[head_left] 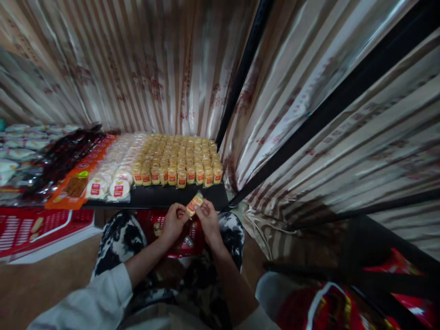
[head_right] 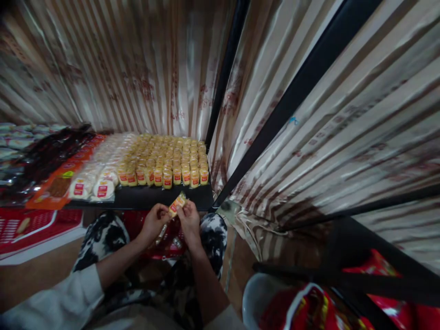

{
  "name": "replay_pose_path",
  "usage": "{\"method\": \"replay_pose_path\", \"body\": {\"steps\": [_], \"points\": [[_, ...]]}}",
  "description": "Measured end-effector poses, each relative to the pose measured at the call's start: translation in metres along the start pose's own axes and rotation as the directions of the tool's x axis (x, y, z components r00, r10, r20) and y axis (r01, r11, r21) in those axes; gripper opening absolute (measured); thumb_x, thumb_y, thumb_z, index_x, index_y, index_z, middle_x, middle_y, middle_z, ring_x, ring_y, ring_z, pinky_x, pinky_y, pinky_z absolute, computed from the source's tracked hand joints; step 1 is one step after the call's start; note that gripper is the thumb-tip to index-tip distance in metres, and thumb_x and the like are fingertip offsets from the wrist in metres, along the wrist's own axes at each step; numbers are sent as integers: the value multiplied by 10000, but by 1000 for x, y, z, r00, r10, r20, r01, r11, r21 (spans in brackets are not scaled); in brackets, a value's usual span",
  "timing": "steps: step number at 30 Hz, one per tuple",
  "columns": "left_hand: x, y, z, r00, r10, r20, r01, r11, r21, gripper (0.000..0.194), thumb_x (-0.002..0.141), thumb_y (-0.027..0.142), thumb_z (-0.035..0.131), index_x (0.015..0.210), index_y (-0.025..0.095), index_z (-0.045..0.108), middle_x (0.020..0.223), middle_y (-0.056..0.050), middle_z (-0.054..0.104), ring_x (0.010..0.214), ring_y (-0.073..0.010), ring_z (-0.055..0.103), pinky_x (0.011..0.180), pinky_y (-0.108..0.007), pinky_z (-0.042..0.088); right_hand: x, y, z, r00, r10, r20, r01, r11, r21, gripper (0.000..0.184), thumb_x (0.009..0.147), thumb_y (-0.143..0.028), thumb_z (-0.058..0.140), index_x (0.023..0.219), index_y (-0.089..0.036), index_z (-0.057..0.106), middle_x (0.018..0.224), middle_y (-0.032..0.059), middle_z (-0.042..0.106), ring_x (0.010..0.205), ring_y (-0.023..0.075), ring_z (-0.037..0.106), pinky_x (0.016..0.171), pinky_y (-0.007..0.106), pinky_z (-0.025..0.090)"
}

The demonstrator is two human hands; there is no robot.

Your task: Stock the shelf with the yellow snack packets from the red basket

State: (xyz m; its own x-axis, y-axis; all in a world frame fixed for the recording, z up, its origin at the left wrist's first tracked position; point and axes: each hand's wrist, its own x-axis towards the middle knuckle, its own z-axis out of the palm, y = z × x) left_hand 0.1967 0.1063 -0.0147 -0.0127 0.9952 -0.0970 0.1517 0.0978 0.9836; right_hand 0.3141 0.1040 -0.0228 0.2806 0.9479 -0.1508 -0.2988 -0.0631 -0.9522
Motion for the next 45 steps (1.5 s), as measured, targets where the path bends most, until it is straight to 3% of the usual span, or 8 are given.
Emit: {"method": "replay_pose_path", "body": {"steps": [7, 11, 15, 20, 30, 36, 40, 45], "points": [[17, -4, 13, 974, 220, 50, -226, 947, 230, 39, 749, 199, 553, 780, 192, 533, 799, -6, 517, 719, -137, 546, 712, -267, 459, 33, 5, -8, 993, -109, -36, 97, 968, -230, 437, 677, -335, 650, 1091, -212, 585, 993, 45, 628, 846, 158, 596, 775, 282, 497], [25, 1, 13, 945, 310, 107, -327, 866, 379, 163, 770, 139, 495, 895, 207, 576, 958, -36, 518, 877, -164, 550, 829, -299, 452, 50, 2, -4, 980, -193, -40, 173, 939, -296, 441, 710, -323, 605, 1126, -183, 560, 959, 56, 628, 840, 157, 594, 788, 291, 494], [29, 2, 17, 951, 285, 120, -308, 833, 459, 322, 762, 100, 463, 1056, 193, 556, 1048, -56, 482, 944, -174, 542, 870, -323, 461, 60, -2, 6, 958, -286, -32, 252, 886, -389, 393, 748, -318, 566, 1116, -183, 535, 957, 60, 629, 836, 160, 604, 763, 295, 505], [31, 1, 20, 934, 349, 83, -342, 798, 497, 396, 754, 84, 449, 1137, 152, 521, 1106, -92, 428, 974, -178, 529, 882, -332, 477, 64, -7, 19, 930, -367, -4, 315, 803, -505, 258, 774, -308, 540, 1005, -193, 521, 939, 66, 632, 824, 173, 613, 711, 292, 511], [47, 2, 20, 935, 277, 221, -354, 708, 610, 471, 801, 101, 395, 1267, 134, 455, 1178, -119, 471, 1065, -199, 525, 931, -311, 448, 70, 4, 26, 891, -453, 16, 367, 700, -613, 239, 821, -260, 443, 1030, -167, 513, 1036, 106, 595, 838, 171, 603, 777, 328, 510], [55, -5, 20, 922, 347, 172, -381, 737, 558, 451, 803, 97, 386, 1243, 153, 473, 1173, -114, 501, 1083, -197, 517, 940, -320, 444, 65, 9, 22, 835, -540, 109, 480, 616, -625, 312, 840, -201, 384, 1092, -175, 565, 1161, 120, 533, 1103, 191, 504, 882, 341, 485], [58, -12, 20, 920, 368, 136, -385, 776, 499, 476, 785, 74, 391, 1249, 156, 455, 1188, -116, 511, 1084, -190, 521, 937, -328, 448, 64, 11, 21, 820, -563, 109, 449, 513, -732, 360, 853, -215, 384, 1145, -173, 590, 1093, 123, 539, 1071, 209, 502, 936, 386, 441], [61, -13, 19, 935, 320, 155, -355, 804, 477, 531, 757, 75, 402, 1284, 128, 434, 1242, -126, 490, 1004, -169, 567, 924, -306, 457, 68, 16, 20, 816, -558, 148, 472, 497, -728, 411, 873, -191, 323, 1205, -183, 565, 1106, 112, 557, 1054, 187, 530, 928, 338, 445]]}}
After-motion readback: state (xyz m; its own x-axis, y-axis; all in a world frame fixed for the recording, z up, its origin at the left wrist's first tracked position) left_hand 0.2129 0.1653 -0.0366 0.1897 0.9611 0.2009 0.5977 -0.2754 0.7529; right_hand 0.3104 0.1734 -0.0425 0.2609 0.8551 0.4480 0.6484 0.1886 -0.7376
